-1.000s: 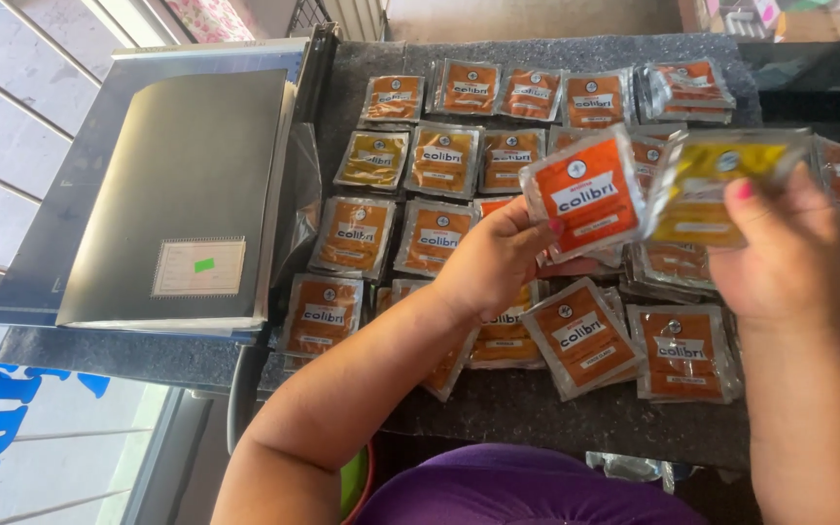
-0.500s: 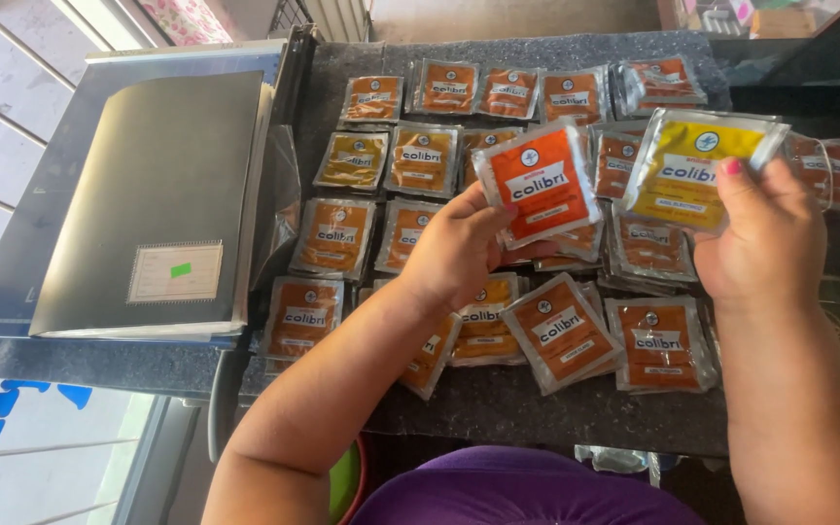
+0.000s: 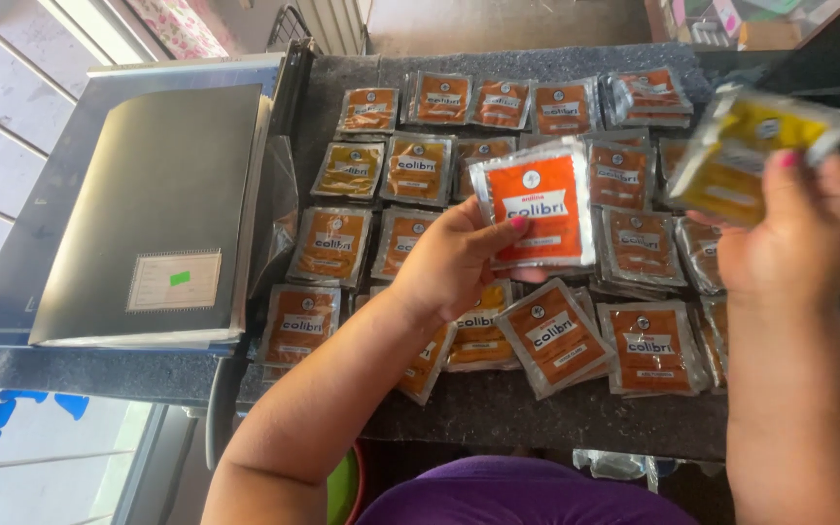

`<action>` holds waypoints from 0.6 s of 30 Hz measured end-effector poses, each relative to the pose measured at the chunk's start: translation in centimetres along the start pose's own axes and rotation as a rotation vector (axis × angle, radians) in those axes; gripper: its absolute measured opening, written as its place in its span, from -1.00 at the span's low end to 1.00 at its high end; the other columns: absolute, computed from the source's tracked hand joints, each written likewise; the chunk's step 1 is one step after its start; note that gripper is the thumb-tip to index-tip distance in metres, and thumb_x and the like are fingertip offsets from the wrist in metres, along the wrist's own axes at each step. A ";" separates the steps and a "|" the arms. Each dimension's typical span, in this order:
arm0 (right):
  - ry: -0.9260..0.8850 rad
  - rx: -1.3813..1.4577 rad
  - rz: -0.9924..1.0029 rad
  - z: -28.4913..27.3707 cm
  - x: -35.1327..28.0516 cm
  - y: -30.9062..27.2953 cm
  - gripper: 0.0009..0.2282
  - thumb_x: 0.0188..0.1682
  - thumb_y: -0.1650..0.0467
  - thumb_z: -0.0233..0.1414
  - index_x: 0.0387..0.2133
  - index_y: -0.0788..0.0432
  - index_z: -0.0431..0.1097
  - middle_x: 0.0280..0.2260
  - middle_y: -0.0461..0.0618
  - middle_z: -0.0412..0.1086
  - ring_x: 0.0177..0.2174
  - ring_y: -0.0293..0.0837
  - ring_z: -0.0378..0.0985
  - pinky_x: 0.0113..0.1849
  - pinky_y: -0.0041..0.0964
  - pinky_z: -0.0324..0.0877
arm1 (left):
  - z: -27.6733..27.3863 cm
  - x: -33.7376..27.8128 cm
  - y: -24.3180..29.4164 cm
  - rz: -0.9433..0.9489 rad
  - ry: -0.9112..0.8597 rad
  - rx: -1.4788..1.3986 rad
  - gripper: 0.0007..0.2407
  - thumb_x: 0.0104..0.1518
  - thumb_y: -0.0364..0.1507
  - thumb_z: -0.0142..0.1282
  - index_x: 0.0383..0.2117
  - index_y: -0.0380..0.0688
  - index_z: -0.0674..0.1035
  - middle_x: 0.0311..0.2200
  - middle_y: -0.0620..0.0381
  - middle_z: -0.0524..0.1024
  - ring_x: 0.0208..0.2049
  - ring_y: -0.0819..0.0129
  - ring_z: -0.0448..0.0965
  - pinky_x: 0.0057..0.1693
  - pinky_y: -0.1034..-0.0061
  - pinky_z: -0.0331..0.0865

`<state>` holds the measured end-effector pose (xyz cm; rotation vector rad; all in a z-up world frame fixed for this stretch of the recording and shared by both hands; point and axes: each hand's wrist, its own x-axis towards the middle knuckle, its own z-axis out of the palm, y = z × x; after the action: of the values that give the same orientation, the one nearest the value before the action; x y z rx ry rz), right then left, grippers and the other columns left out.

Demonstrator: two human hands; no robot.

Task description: The person is organizing and stacking small product packets on a counter.

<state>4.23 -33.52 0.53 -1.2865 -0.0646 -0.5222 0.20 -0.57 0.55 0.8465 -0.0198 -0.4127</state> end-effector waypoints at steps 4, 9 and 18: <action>0.057 0.247 -0.070 -5.9 4.8 4.0 -0.68 0.40 0.28 0.15 0.39 -0.11 0.55 0.38 -0.10 0.63 0.48 -0.01 0.72 0.59 0.02 0.67 | 0.1 -1.6 1.3 0.011 -0.017 0.039 -0.79 0.52 -0.56 0.11 0.21 -0.33 0.54 0.10 -0.30 0.72 0.00 -0.13 0.83 -0.13 0.14 0.85; 0.070 0.161 0.088 -3.3 2.4 0.5 -0.76 0.40 0.16 0.12 0.27 -0.26 0.50 -0.02 -0.18 0.56 -0.40 -0.30 0.44 -0.57 -0.47 0.00 | -0.8 -3.5 3.3 0.128 0.061 0.120 -0.90 0.51 -0.52 0.14 0.01 -0.29 0.52 -0.20 -0.22 0.70 -0.40 0.01 0.77 -0.48 0.31 0.66; 0.056 -0.277 -0.009 -1.3 -0.6 1.0 -0.84 0.54 0.27 0.08 0.27 -0.05 0.43 -0.04 -0.18 0.54 -0.34 -0.27 0.64 -0.54 -0.43 0.34 | -0.7 -4.1 6.4 0.095 0.483 0.263 -0.77 0.48 -0.45 0.12 0.19 -0.03 0.66 -0.27 0.01 0.69 -0.45 0.28 0.68 -0.44 0.53 0.60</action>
<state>3.75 -34.34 -0.94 -1.5413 0.0504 -0.5890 -1.19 5.16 5.33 1.1830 0.3373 -0.1084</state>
